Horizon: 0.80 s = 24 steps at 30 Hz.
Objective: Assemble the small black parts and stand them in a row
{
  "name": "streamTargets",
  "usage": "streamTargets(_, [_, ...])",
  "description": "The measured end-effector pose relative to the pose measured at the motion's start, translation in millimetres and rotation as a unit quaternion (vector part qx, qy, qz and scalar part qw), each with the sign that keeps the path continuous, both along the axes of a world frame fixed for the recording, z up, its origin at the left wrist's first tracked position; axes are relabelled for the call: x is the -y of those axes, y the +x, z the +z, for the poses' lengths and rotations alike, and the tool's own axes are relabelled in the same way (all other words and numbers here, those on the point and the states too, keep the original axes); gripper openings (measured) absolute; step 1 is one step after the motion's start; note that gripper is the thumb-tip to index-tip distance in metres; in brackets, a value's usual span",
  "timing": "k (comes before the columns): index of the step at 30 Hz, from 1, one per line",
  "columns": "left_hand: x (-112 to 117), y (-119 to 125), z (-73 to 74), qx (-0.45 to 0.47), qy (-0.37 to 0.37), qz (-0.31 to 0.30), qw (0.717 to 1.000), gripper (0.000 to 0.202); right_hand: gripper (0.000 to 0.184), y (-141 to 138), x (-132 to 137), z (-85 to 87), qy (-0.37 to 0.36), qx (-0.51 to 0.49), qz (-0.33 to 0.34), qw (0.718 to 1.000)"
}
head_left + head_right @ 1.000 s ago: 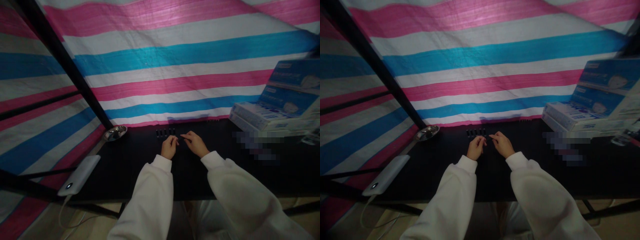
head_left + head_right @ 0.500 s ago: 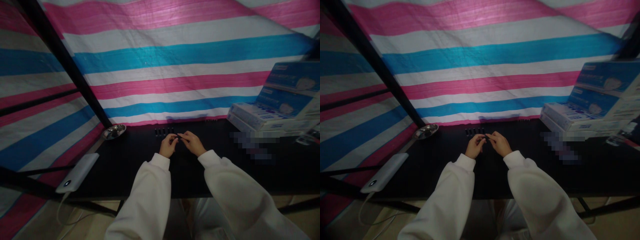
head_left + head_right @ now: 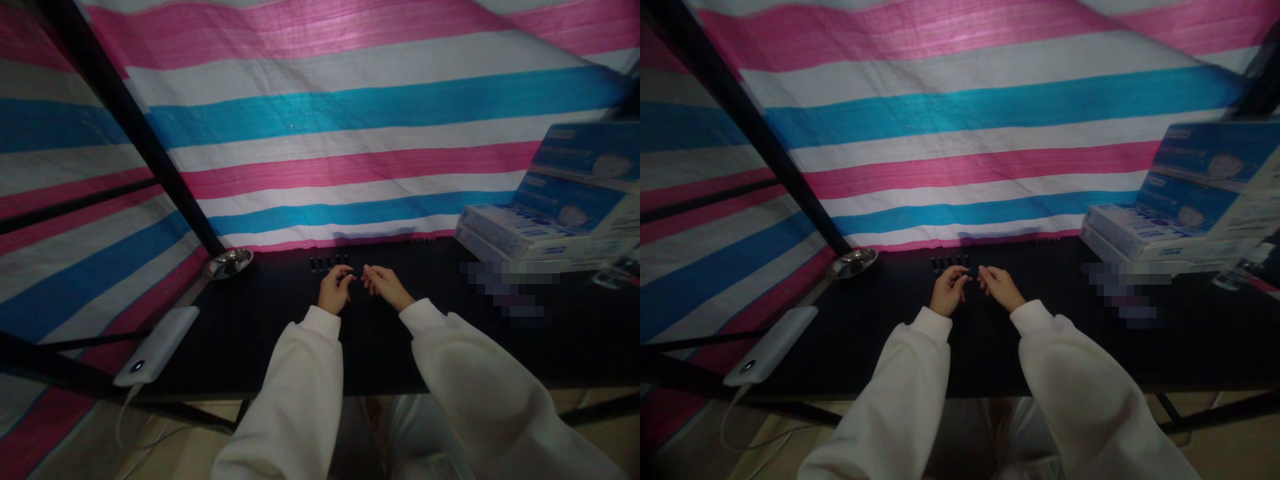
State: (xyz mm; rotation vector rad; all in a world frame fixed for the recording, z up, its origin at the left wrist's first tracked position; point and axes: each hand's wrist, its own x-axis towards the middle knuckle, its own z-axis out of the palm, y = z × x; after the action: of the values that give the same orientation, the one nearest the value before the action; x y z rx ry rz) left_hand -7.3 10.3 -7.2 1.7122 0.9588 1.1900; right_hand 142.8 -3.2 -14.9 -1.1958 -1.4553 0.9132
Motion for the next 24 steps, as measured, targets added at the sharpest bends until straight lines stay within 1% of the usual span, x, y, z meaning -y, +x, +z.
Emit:
streamTargets(3, [0,0,0.7,-0.002,0.003,-0.002,1.000,0.025,0.045,-1,-1,-0.2,-0.036,-0.053,0.025,0.998])
streamTargets(7, [1,1,1.9,0.003,-0.003,0.006,1.000,0.026,0.045,-1,-1,2.2,-0.057,-0.087,0.030,0.994])
streamTargets(13, [2,0,4.3,0.010,0.002,0.026,1.000,0.029,0.042,-1,2,8.2,-0.062,-0.094,0.028,0.993])
streamTargets(19, [0,0,3.8,0.022,0.008,0.052,0.998,0.032,0.035,1,5,12.7,-0.055,-0.121,0.047,0.990])
streamTargets(21, [0,0,3.7,0.022,0.009,0.054,0.998,0.032,0.035,1,5,12.3,-0.048,-0.115,0.057,0.991])
streamTargets(24, [1,0,4.3,0.017,0.008,0.051,0.999,0.032,0.037,0,4,8.7,-0.031,-0.079,0.059,0.995])
